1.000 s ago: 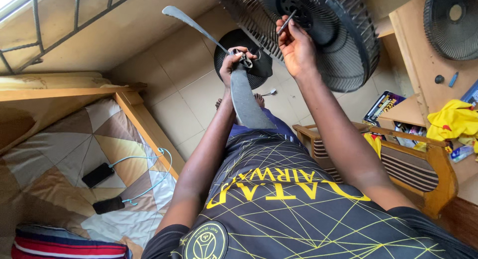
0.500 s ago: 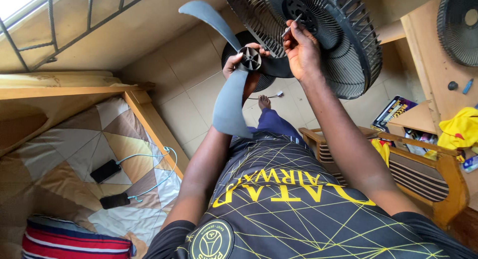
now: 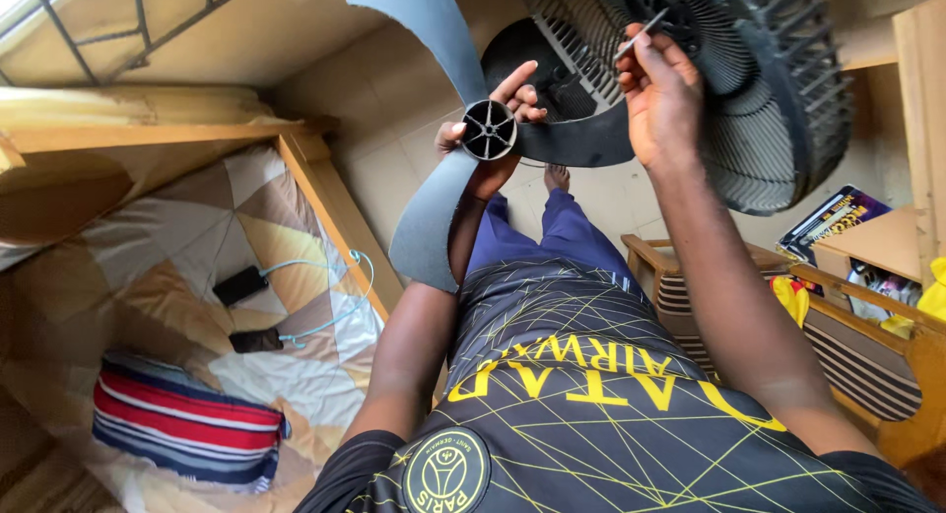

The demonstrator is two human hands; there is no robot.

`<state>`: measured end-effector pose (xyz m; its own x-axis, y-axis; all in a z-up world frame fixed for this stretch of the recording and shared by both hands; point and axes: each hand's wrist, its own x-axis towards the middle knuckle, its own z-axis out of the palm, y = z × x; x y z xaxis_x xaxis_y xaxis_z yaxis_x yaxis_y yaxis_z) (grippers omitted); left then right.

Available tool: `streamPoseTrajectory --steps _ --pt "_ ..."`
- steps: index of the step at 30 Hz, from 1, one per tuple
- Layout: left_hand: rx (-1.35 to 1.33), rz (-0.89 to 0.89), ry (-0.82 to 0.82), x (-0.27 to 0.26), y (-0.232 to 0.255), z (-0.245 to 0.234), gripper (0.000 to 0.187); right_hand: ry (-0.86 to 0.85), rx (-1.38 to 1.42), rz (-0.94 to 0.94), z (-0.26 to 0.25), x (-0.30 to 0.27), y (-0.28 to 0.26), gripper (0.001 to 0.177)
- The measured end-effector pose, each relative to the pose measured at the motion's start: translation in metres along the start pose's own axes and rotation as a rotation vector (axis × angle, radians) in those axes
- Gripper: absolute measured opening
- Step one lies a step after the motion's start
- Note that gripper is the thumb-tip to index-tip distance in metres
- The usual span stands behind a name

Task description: The person assembles a standing fan by attaching the fan blades to the motor hub and securing them with a nut. The person then places the front protective cage over the blades and fastens it to the fan body.

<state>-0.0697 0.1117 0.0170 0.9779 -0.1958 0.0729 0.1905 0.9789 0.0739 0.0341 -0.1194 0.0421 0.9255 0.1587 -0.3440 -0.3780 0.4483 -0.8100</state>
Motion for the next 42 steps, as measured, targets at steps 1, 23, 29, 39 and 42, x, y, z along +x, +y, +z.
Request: streamPoseTrajectory --steps 1,23,29,39,42 --pt "0.003 0.008 -0.001 -0.002 0.001 0.001 0.120 -0.007 0.008 0.013 0.001 -0.001 -0.003 0.016" --pt "1.545 0.496 0.659 0.083 -0.095 -0.023 0.038 0.081 -0.162 0.077 -0.011 0.012 0.001 0.015" --pt "0.676 0.255 0.477 0.090 -0.098 -0.006 0.047 0.005 -0.313 0.052 -0.027 0.011 0.010 0.017" --pt "0.355 0.182 0.678 0.091 -0.111 -0.033 0.041 -0.007 -0.255 -0.017 -0.023 0.008 0.010 0.019" --pt "0.391 0.233 0.623 0.088 -0.118 -0.036 0.030 -0.014 -0.420 -0.112 -0.032 0.016 0.022 0.023"
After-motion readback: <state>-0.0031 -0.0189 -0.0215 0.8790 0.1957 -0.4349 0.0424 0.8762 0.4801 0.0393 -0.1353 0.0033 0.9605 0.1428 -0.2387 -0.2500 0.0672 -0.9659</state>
